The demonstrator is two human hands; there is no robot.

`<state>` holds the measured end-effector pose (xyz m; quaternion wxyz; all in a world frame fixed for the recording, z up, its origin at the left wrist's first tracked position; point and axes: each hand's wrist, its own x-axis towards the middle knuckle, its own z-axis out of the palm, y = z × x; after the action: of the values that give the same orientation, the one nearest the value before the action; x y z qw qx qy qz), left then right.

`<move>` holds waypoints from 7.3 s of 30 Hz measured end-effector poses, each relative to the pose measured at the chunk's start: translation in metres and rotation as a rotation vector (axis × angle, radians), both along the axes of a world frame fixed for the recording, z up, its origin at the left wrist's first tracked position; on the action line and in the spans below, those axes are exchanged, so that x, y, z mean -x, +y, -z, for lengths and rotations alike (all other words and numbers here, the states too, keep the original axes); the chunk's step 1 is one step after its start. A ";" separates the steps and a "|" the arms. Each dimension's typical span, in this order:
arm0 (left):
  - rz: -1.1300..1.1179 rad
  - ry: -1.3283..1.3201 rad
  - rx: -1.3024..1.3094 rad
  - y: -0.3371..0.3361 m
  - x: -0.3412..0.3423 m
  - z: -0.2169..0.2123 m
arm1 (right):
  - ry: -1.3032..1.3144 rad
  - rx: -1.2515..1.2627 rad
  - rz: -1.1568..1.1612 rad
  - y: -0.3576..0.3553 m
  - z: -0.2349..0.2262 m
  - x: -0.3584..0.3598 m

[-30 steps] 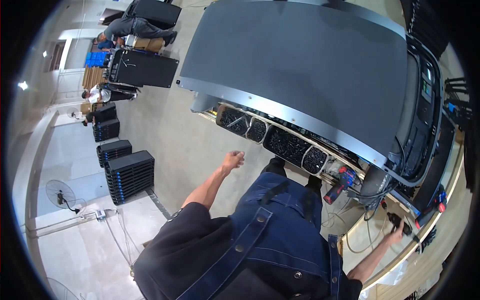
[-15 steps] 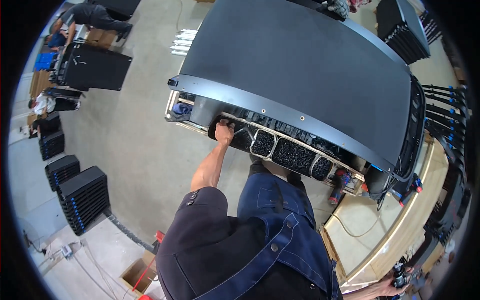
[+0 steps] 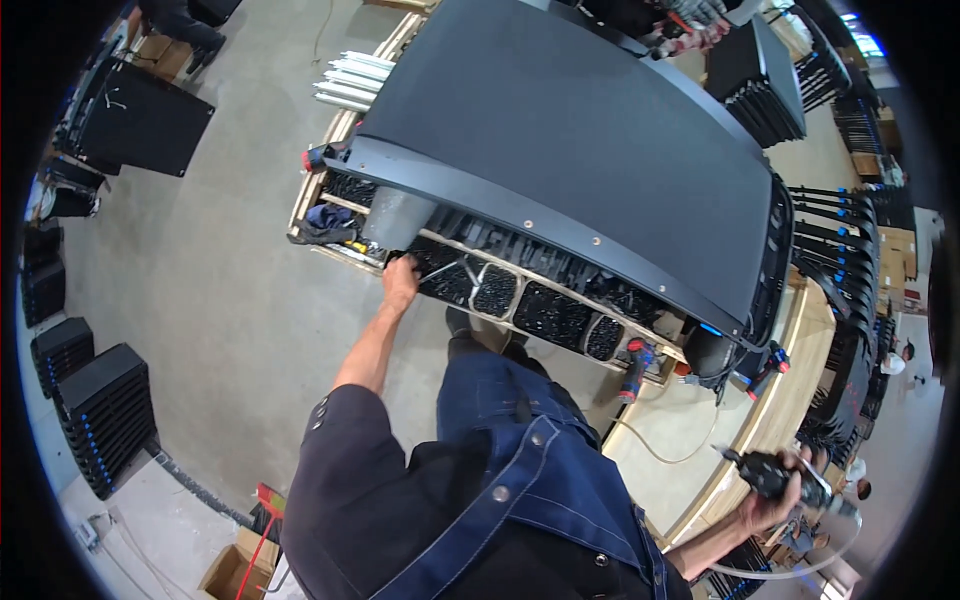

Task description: Assembling treadmill components using power tools in a manufacturing facility.

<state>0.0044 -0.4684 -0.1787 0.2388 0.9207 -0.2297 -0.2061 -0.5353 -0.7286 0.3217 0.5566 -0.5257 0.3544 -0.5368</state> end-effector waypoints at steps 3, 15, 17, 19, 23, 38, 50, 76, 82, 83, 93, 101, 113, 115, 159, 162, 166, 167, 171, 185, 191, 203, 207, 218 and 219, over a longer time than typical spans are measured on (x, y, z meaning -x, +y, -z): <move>0.074 -0.015 -0.128 -0.010 0.010 -0.020 | -0.029 -0.029 -0.110 -0.015 0.029 -0.051; -0.275 1.567 1.130 -0.111 0.210 -0.273 | -0.489 -0.364 -0.456 -0.047 0.105 -0.189; -0.304 1.709 1.273 -0.121 0.235 -0.284 | -0.522 -0.395 -0.497 -0.052 0.107 -0.191; -0.312 1.758 1.341 -0.132 0.249 -0.288 | -0.577 -0.428 -0.524 -0.059 0.113 -0.188; -0.340 1.769 1.373 -0.143 0.264 -0.291 | -0.589 -0.475 -0.504 -0.071 0.125 -0.176; -0.410 1.276 1.118 -0.168 0.251 -0.293 | -0.349 -0.600 -0.169 -0.066 0.144 -0.194; -0.716 1.933 1.332 -0.238 0.184 -0.247 | -0.046 0.164 -0.461 -0.066 0.133 -0.298; -0.725 0.784 1.117 -0.179 0.113 -0.225 | 0.389 0.371 -1.155 -0.058 0.121 -0.365; -0.699 0.822 1.088 -0.178 0.111 -0.207 | 0.161 0.048 -1.011 -0.088 0.138 -0.357; -0.689 0.820 1.095 -0.178 0.111 -0.209 | 0.113 0.122 -1.068 -0.091 0.141 -0.356; -0.661 0.887 1.144 -0.176 0.107 -0.213 | 0.276 0.121 -1.207 -0.086 0.147 -0.373; -0.627 0.913 1.196 -0.169 0.111 -0.222 | 0.045 0.090 -0.974 -0.090 0.160 -0.340; -0.648 0.872 1.174 -0.178 0.115 -0.212 | -0.007 0.110 -1.044 -0.101 0.157 -0.344; -0.669 0.863 1.175 -0.177 0.117 -0.213 | 0.066 0.260 -1.074 -0.090 0.160 -0.336; -0.736 0.848 1.222 -0.179 0.120 -0.208 | 0.318 0.235 -0.974 -0.084 0.142 -0.366; -0.726 0.846 1.240 -0.179 0.121 -0.205 | 0.080 -0.110 -0.857 -0.108 0.153 -0.359; -0.723 0.814 1.234 -0.177 0.120 -0.205 | 0.108 -0.016 -0.847 -0.088 0.153 -0.353; -0.721 0.812 1.240 -0.177 0.120 -0.205 | 0.137 0.023 -0.845 -0.084 0.150 -0.352; -0.702 0.855 1.210 -0.178 0.124 -0.206 | 0.109 0.034 -0.902 -0.093 0.153 -0.345; -0.281 1.434 1.479 -0.210 0.186 -0.142 | 0.177 0.076 -1.051 -0.085 0.148 -0.349; -0.248 1.460 1.657 -0.223 0.195 -0.149 | 0.211 0.169 -1.002 -0.066 0.153 -0.351; -0.262 1.247 1.809 -0.248 0.197 -0.137 | 0.291 0.279 -0.974 -0.081 0.147 -0.345; -0.174 1.304 1.840 -0.247 0.195 -0.133 | 0.272 0.190 -0.915 -0.082 0.147 -0.354; -0.189 1.157 1.860 -0.270 0.210 -0.135 | 0.262 0.155 -0.903 -0.092 0.145 -0.357; -0.198 1.161 1.867 -0.272 0.210 -0.134 | 0.277 0.158 -0.908 -0.093 0.141 -0.358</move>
<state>-0.2056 -0.7403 -0.0443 0.9272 0.1557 -0.0731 -0.3327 -0.1771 -0.8218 0.1807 0.6406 -0.7347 0.1180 -0.1895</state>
